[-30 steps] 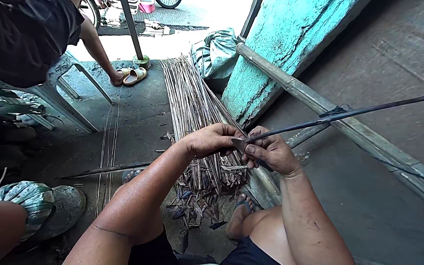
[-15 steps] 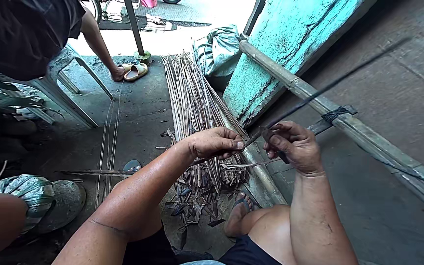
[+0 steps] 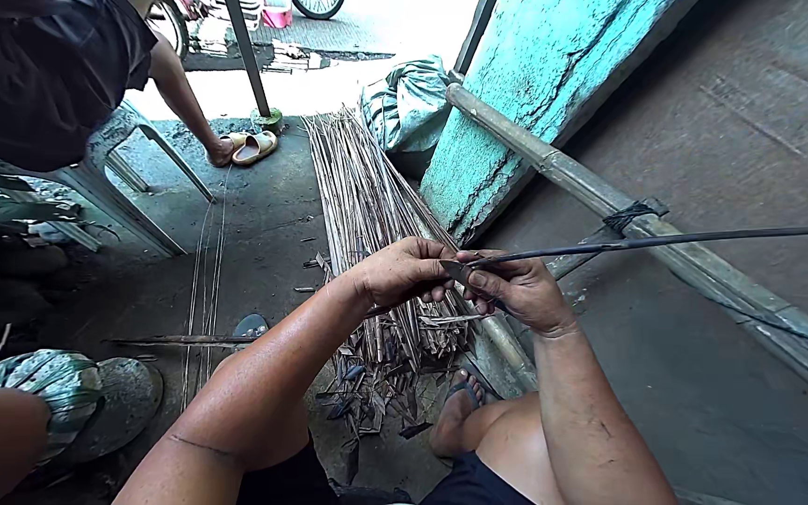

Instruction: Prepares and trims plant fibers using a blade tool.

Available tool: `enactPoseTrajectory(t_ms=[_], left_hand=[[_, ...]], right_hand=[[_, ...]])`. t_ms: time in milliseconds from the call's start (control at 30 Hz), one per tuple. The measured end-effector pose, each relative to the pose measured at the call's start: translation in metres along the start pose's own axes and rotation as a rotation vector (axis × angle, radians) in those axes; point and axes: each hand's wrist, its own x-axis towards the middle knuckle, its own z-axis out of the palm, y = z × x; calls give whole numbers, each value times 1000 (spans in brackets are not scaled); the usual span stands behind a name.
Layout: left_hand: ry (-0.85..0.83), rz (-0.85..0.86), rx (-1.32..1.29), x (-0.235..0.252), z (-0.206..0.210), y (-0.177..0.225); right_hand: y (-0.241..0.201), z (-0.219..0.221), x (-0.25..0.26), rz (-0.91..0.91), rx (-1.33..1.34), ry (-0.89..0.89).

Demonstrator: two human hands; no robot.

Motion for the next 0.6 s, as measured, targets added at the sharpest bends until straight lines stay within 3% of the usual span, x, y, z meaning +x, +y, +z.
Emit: enactPoseTrajectory(t_ms=[100, 300, 600], left_hand=[[39, 22, 18, -1, 1, 3], [119, 96, 60, -3, 0, 3], [229, 110, 132, -4, 9, 6]], right_hand=[[-1, -1, 1, -31, -10, 5], [-1, 3, 4, 85, 73, 44], [0, 8, 4, -2, -52, 96]])
